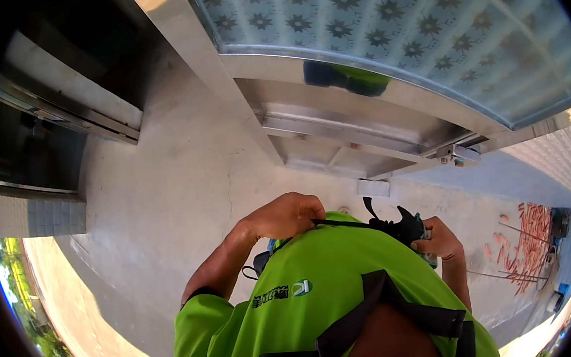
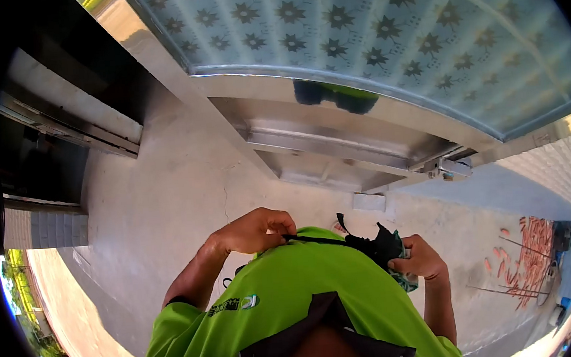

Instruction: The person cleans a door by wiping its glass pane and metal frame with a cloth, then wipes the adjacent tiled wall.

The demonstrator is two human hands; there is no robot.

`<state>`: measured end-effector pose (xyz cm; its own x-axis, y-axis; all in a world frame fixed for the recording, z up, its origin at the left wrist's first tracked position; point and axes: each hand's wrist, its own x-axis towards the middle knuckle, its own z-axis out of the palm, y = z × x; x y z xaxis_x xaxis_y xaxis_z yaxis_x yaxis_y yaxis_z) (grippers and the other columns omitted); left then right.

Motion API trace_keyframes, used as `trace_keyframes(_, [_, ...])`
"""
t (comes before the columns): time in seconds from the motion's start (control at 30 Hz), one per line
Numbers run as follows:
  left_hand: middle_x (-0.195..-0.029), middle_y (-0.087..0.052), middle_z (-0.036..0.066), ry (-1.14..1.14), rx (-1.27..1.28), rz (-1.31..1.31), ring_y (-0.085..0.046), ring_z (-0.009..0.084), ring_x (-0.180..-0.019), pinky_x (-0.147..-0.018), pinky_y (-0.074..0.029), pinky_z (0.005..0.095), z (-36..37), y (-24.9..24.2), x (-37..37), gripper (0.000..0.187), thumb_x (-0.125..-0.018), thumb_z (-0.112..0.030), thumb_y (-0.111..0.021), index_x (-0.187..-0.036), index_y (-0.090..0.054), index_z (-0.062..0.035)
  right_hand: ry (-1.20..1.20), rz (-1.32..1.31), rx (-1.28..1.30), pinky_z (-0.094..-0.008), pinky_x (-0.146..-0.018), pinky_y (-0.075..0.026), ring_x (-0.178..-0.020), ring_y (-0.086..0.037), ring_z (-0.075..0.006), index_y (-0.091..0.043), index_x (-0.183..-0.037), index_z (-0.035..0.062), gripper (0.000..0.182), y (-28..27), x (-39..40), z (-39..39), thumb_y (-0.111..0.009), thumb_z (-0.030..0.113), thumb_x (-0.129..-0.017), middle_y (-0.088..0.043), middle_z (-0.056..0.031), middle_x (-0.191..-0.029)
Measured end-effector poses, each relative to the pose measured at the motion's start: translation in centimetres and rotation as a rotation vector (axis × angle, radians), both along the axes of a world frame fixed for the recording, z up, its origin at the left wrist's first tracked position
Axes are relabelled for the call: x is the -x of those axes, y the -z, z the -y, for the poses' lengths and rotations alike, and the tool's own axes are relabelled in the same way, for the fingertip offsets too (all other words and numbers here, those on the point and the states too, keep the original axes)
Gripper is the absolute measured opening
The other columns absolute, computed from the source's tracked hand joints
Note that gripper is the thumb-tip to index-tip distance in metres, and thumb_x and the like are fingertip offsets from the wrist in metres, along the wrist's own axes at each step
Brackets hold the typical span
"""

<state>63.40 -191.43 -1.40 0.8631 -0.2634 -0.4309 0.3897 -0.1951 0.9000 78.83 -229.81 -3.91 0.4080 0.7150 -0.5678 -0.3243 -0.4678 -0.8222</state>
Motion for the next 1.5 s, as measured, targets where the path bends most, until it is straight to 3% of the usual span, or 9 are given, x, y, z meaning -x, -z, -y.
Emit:
trace_keyframes(0.33, [-0.089,-0.069,0.004,-0.237,0.149,-0.389,-0.063,0.0131,-0.082,-0.074,-0.054,0.0280,-2.7,6.2,7.1,0.022,-0.095,-0.011,-0.058,-0.113,-0.067,-0.0017,-0.115,-0.022,0.034,-0.0235,-0.068,-0.051,-0.072,-0.061,-0.0058,-0.072,-0.097,-0.0026,0.025,2.5,-0.4,-4.5,-0.077,0.009,-0.076,-0.071,-0.0011,-0.083])
trace_keyframes(0.5, [-0.086,-0.069,0.006,-0.003,-0.162,-0.375,-0.063,0.0136,-0.076,-0.068,-0.053,0.0289,-3.3,9.0,8.7,0.017,-0.093,-0.011,-0.061,-0.104,-0.068,-0.0008,-0.156,-0.095,0.078,-0.0249,-0.070,-0.051,-0.073,-0.061,-0.0066,-0.073,-0.098,-0.0022,0.025,2.5,-1.1,-5.4,-0.077,0.007,-0.076,-0.072,-0.0004,-0.083])
trace_keyframes(0.73, [-0.085,-0.069,0.010,-0.190,-0.327,-0.359,-0.065,0.0174,-0.077,-0.071,-0.053,0.0314,-4.5,14.1,11.5,0.018,-0.087,-0.012,-0.067,-0.101,-0.069,-0.0002,-0.187,-0.020,0.213,-0.0250,-0.071,-0.052,-0.076,-0.063,-0.0085,-0.072,-0.098,-0.0028,0.024,3.4,-3.6,-2.7,-0.078,0.008,-0.078,-0.072,-0.0028,-0.087])
trace_keyframes(0.87, [-0.092,-0.071,0.013,-0.204,-0.437,-0.291,-0.067,0.0235,-0.088,-0.079,-0.053,0.0344,-3.8,13.3,11.3,0.025,-0.085,-0.014,-0.068,-0.106,-0.068,0.0001,0.095,0.148,0.144,-0.0254,-0.069,-0.050,-0.074,-0.062,-0.0084,-0.072,-0.096,-0.0012,0.021,1.7,-4.4,-4.9,-0.077,0.013,-0.082,-0.071,-0.0012,-0.085])
trace_keyframes(1.0, [-0.112,-0.068,0.012,-0.373,-0.250,-0.077,-0.064,0.0220,-0.103,-0.091,-0.051,0.0356,-3.9,10.7,7.3,0.047,-0.091,-0.023,-0.069,-0.132,-0.057,-0.0048,0.226,0.387,-0.100,-0.0279,-0.076,-0.049,-0.083,-0.060,-0.0118,-0.066,-0.104,-0.0024,0.028,0.8,-3.3,-12.1,-0.075,0.016,-0.084,-0.068,-0.0046,-0.097])
trace_keyframes(1.07, [-0.130,-0.058,0.013,-0.571,0.213,0.077,-0.059,0.0244,-0.116,-0.096,-0.051,0.0411,-2.4,8.3,3.6,0.056,-0.096,-0.029,-0.065,-0.143,-0.044,-0.0057,-0.035,0.781,-0.090,-0.0322,-0.089,-0.047,-0.101,-0.060,-0.0221,-0.059,-0.117,-0.0054,0.041,-0.2,-1.7,-16.7,-0.073,0.016,-0.084,-0.061,-0.0142,-0.119])
trace_keyframes(1.2, [-0.139,-0.050,0.014,-0.685,0.944,0.121,-0.054,0.0270,-0.123,-0.099,-0.053,0.0481,0.7,8.7,-2.2,0.048,-0.100,-0.029,-0.057,-0.141,-0.044,-0.0078,-0.415,0.799,-0.376,-0.0380,-0.110,-0.036,-0.136,-0.042,-0.0357,-0.043,-0.140,-0.0048,0.068,0.5,1.4,-22.1,-0.072,0.019,-0.083,-0.043,-0.0223,-0.144])
trace_keyframes(1.4, [-0.112,-0.064,0.007,-1.294,0.784,0.356,-0.069,0.0201,-0.095,-0.074,-0.065,0.0399,-4.0,8.4,-3.5,0.044,-0.093,-0.001,-0.050,-0.137,-0.047,-0.0068,-0.208,0.776,-0.291,-0.0424,-0.109,-0.039,-0.139,-0.040,-0.0318,-0.046,-0.142,0.0006,0.065,-1.2,1.1,-20.4,-0.070,0.018,-0.085,-0.037,-0.0177,-0.152])
trace_keyframes(1.5, [-0.122,-0.062,0.007,-1.450,0.473,0.918,-0.063,0.0163,-0.106,-0.093,-0.049,0.0300,-10.4,5.1,-4.9,0.044,-0.100,-0.010,-0.052,-0.142,-0.043,-0.0005,0.040,0.801,-0.298,-0.0411,-0.105,-0.043,-0.136,-0.045,-0.0289,-0.051,-0.138,0.0011,0.054,-0.3,-0.4,-17.4,-0.067,0.011,-0.088,-0.040,-0.0160,-0.151])
